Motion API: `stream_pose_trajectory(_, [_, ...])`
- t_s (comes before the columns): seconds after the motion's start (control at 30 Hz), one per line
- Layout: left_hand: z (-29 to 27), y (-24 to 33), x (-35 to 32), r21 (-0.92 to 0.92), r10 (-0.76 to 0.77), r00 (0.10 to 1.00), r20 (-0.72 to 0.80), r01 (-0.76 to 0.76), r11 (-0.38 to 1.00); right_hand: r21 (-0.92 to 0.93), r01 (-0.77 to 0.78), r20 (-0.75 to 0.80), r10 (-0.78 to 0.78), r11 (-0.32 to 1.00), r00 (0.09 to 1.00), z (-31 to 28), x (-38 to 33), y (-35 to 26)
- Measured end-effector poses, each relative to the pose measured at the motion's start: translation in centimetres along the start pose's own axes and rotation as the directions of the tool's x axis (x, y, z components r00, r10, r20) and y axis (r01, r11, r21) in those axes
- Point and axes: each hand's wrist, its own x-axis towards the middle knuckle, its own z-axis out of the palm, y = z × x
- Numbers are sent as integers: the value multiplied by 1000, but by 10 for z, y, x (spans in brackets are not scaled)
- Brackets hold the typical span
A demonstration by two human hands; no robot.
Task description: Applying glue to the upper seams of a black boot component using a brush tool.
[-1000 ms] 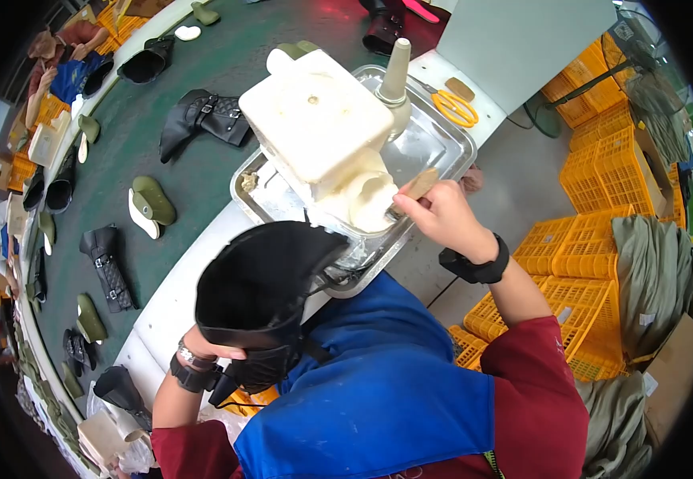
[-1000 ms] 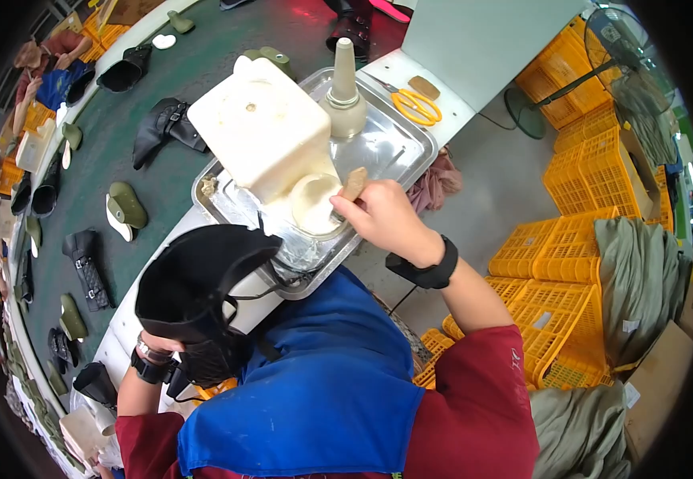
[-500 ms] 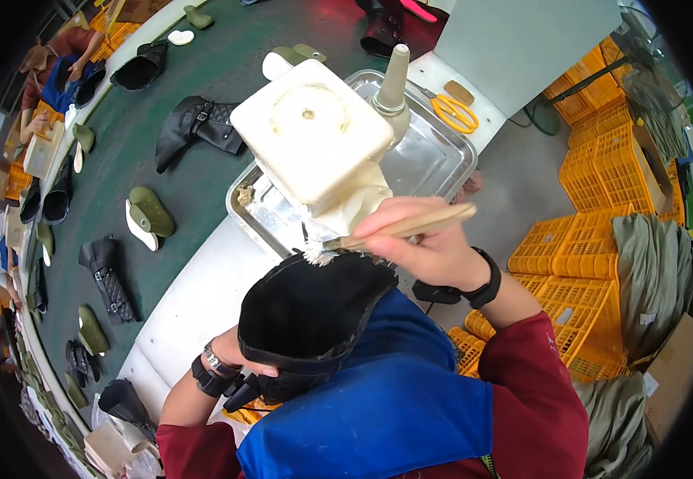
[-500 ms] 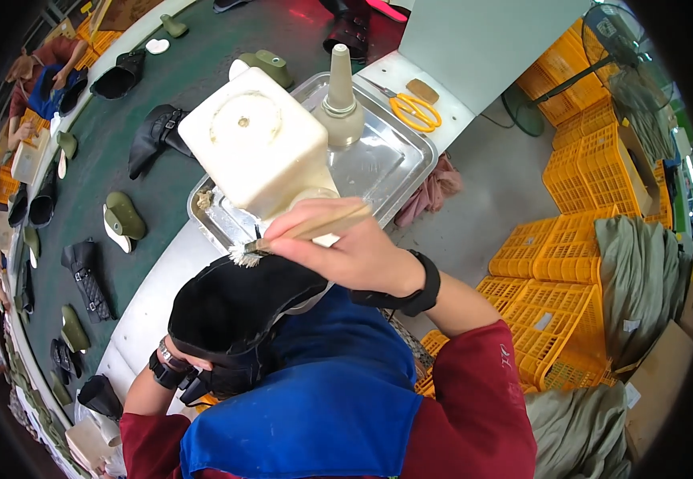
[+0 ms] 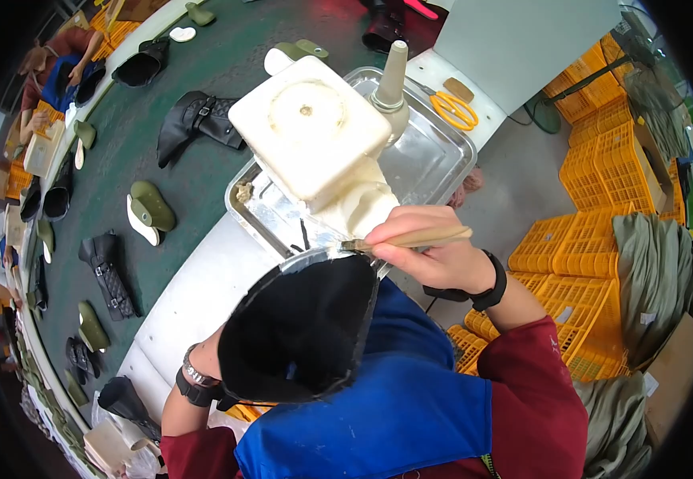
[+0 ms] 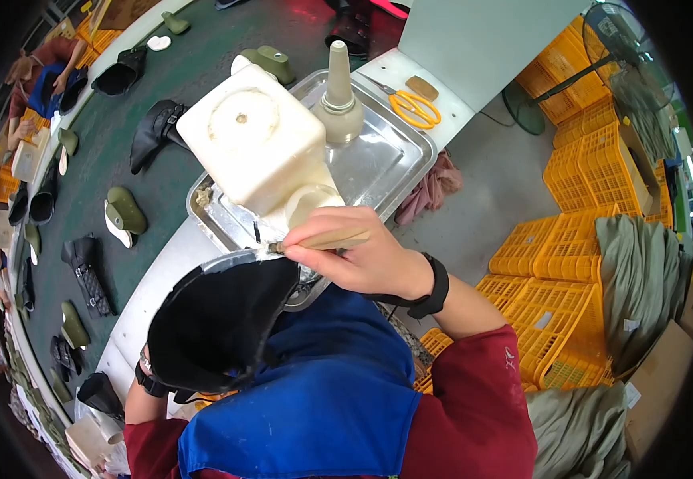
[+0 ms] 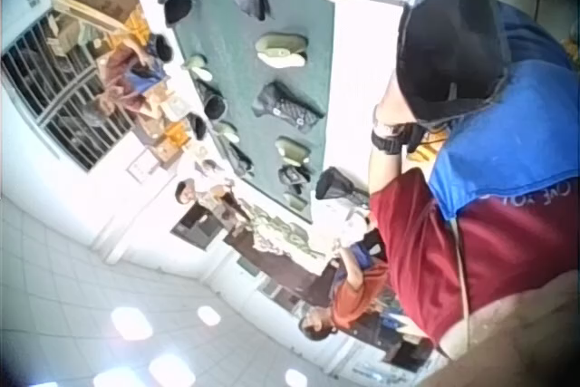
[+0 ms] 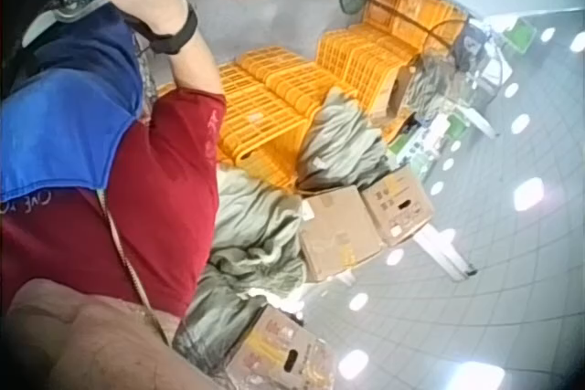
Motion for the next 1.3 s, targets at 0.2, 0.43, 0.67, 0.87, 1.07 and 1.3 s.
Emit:
stream_pose_trajectory(0.2, [0,10,-4,81,16,995,-94,-9,997,-72,89,122,-80,993,989,-5,16,-3])
stream_pose_trajectory(0.43, [14,22,0,307,181,953,-242,-102,946,-21,-184,134,185,983,974,-4,25,0])
stream_pose_trajectory(0.67, [28,32,3,742,381,873,-303,-34,669,328,-364,-22,393,872,919,-4,16,-14])
stream_pose_trajectory(0.87, [30,26,-5,670,387,844,-372,-45,741,341,-408,4,432,847,902,6,10,-8])
stream_pose_trajectory(1.07, [32,21,-5,564,414,865,-284,-199,802,261,-353,-126,394,898,910,16,11,4])
stream_pose_trajectory(1.3, [41,26,-2,739,403,830,-387,18,673,215,-168,-258,222,962,940,21,15,-8])
